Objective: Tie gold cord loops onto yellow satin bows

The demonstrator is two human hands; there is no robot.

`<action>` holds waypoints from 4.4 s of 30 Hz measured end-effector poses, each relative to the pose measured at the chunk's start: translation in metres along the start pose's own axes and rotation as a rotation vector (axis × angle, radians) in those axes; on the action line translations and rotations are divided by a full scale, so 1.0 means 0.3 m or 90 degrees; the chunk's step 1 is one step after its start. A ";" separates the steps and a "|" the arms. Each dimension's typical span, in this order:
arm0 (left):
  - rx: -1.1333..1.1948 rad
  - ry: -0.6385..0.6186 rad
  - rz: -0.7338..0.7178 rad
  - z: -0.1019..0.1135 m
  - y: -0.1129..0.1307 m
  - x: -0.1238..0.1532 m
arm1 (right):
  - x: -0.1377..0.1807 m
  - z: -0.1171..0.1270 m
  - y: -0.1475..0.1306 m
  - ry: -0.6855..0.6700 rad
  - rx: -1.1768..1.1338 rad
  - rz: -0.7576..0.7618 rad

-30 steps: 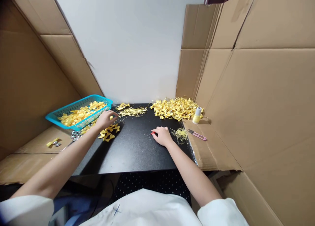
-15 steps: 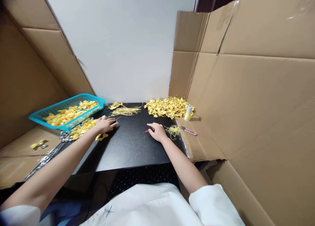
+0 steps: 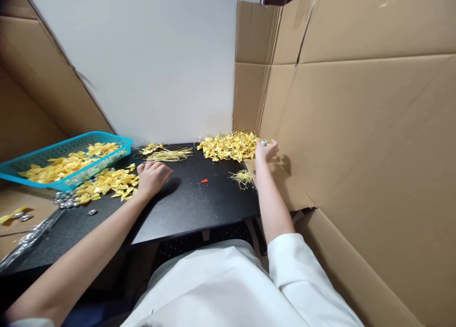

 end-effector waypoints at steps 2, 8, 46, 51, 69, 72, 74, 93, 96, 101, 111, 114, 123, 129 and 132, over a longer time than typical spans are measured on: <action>0.019 0.009 -0.017 -0.007 0.012 0.008 | -0.077 0.025 0.025 0.008 0.002 -0.030; 0.085 0.017 -0.021 0.000 0.041 0.023 | -0.125 0.028 0.023 -0.019 -0.037 0.002; 0.810 0.047 0.307 -0.138 0.095 0.020 | 0.646 -0.344 -0.350 -0.345 -0.057 0.600; 0.895 0.048 0.374 -0.170 0.076 0.023 | 0.664 -0.358 -0.346 -0.401 -0.084 0.599; 1.085 -0.026 0.453 -0.195 0.111 0.038 | 0.665 -0.309 -0.361 -0.323 -0.183 0.663; 1.086 -0.035 0.449 -0.196 0.119 0.038 | 0.670 -0.320 -0.359 -0.325 -0.174 0.650; 1.089 -0.036 0.454 -0.201 0.119 0.040 | 0.676 -0.329 -0.358 -0.345 -0.165 0.643; 1.170 -0.280 0.491 -0.233 0.182 0.055 | 0.472 -0.431 -0.222 -0.478 -0.354 0.253; 1.140 -0.262 0.507 -0.243 0.172 0.062 | 0.454 -0.429 -0.225 -0.541 -0.454 0.161; 1.118 -0.105 0.592 -0.259 0.069 0.057 | 0.510 -0.394 -0.263 -0.718 -0.542 0.103; 1.232 -0.044 0.642 -0.230 0.032 0.045 | 0.544 -0.469 -0.201 -0.697 -0.446 0.054; 1.252 -0.083 0.627 -0.224 0.065 0.043 | 0.440 -0.414 -0.179 -0.464 -0.443 0.063; 1.250 -0.040 0.580 -0.210 0.055 0.024 | 0.340 -0.206 -0.160 -0.080 -0.372 0.153; 1.215 -0.085 0.518 -0.204 0.096 0.022 | 0.485 -0.317 -0.278 -0.463 -0.498 0.238; 1.205 -0.134 0.492 -0.200 0.132 0.024 | 0.560 -0.379 -0.281 -0.616 -0.574 0.131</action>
Point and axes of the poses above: each hand's wrist, its own x-axis away from the middle knuckle, its own z-axis out of the back of the hand, y = z × x, the point moved 9 cm from there along -x, towards the middle knuckle, and after that the axes turned 3 degrees about -x, right-handed, at the moved point
